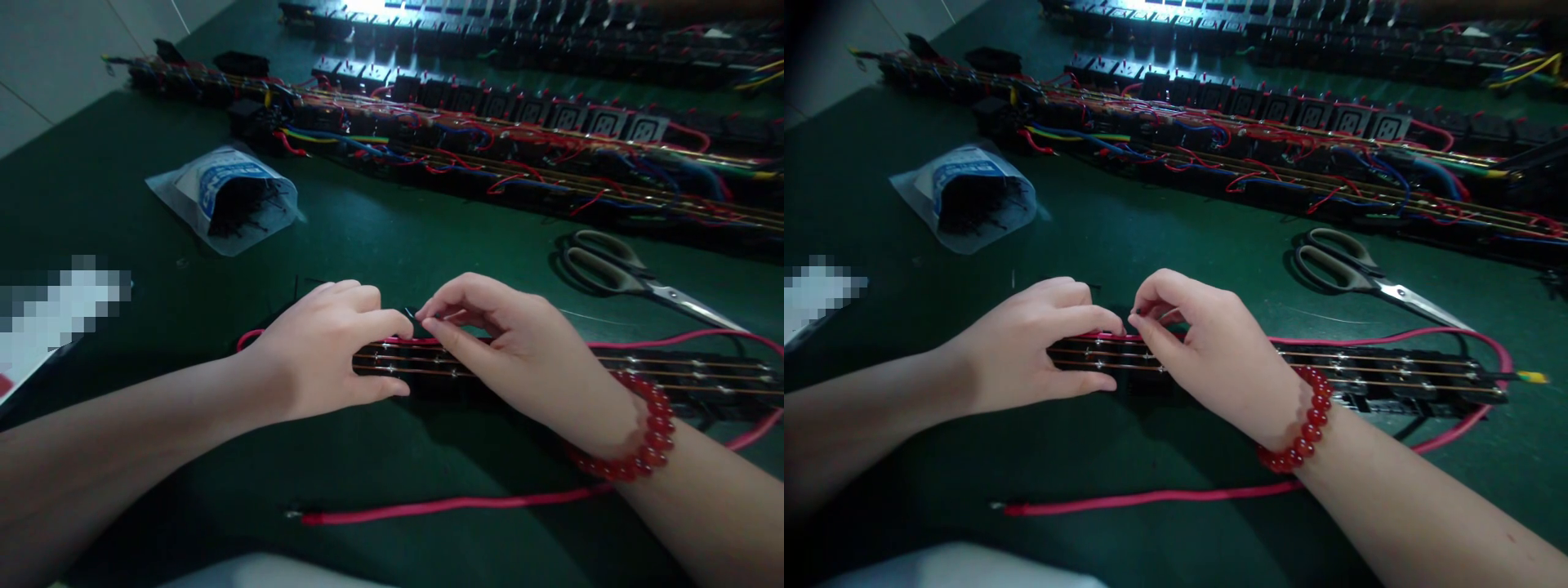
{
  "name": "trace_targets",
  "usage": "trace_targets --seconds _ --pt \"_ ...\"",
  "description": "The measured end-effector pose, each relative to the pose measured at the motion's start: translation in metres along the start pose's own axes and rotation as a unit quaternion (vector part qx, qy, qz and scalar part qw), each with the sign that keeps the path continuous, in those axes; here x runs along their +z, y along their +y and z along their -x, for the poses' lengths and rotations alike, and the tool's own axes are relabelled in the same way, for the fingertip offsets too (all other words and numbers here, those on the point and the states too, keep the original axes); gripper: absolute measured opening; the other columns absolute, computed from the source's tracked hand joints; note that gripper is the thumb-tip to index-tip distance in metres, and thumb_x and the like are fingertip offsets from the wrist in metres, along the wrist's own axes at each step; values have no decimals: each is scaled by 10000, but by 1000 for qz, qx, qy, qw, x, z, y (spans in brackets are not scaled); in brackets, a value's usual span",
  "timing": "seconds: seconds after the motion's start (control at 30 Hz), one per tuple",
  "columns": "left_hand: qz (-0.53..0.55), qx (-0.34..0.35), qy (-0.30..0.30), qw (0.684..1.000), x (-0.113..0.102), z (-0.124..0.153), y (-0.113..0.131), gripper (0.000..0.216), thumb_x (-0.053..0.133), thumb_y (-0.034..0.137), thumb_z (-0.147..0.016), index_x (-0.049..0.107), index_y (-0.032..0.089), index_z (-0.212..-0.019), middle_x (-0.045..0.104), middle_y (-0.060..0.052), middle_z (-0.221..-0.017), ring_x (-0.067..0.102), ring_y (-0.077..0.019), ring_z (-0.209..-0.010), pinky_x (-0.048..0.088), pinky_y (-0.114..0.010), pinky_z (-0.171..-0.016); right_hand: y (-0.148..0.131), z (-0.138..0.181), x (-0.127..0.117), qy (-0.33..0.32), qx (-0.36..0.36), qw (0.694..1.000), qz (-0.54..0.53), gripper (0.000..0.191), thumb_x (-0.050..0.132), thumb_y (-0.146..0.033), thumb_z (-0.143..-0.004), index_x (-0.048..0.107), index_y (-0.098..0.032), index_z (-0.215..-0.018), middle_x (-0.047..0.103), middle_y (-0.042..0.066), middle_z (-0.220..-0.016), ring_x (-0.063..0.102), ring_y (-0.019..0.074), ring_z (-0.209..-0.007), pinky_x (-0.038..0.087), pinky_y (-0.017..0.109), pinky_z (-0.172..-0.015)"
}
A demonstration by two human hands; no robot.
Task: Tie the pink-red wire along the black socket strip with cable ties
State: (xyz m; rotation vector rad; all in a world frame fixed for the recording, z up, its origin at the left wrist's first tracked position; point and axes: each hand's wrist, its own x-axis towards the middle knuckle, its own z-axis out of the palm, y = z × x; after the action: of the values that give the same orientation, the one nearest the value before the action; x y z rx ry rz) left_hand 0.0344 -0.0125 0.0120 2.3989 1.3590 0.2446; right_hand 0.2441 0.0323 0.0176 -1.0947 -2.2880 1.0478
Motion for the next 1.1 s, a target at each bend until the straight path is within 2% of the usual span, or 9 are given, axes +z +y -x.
trace_targets --seconds 0.17,0.3,0.43,0.73,0.97,1.1 --pt "34 5 6 999 0 2 0 277 706 325 -830 659 224 -1083 586 -29 -937 541 -190 -875 431 -337 -754 1 -1 0 7 -4 1000 28 38 599 -224 -889 618 -227 -855 692 12 -860 654 160 -757 527 283 -614" --pt "23 36 34 999 1 3 0 207 694 291 -840 670 204 -1026 606 -50 -1025 556 -189 -939 453 -341 -815 1 0 0 9 -1 1000 15 48 577 -250 -911 610 -232 -881 692 20 -882 660 169 -782 544 290 -629" --pt "5 58 39 998 3 4 -1 188 671 287 -865 670 194 -1028 630 -52 -1010 559 -188 -921 450 -345 -812 2 1 1 12 -2 1000 7 50 564 -259 -928 602 -228 -919 692 25 -907 665 169 -807 545 276 -631" --pt "19 53 46 997 3 3 -2 269 720 294 -822 655 180 -1057 653 -56 -1030 585 -207 -939 465 -362 -831 3 1 2 23 -4 1000 -3 46 585 -250 -924 599 -210 -905 668 13 -866 639 141 -748 515 247 -608" --pt "26 48 47 997 4 2 -3 271 739 294 -800 661 171 -1028 654 -54 -998 591 -211 -915 462 -367 -816 0 3 1 55 23 992 -110 98 598 -302 -915 591 -204 -907 692 42 -881 685 186 -810 557 303 -688" --pt "26 49 51 997 4 3 -3 289 746 292 -793 661 165 -1038 653 -54 -998 595 -213 -917 462 -370 -818 2 2 3 70 40 975 -209 96 633 -281 -903 568 -212 -892 693 19 -829 688 161 -748 575 289 -675"
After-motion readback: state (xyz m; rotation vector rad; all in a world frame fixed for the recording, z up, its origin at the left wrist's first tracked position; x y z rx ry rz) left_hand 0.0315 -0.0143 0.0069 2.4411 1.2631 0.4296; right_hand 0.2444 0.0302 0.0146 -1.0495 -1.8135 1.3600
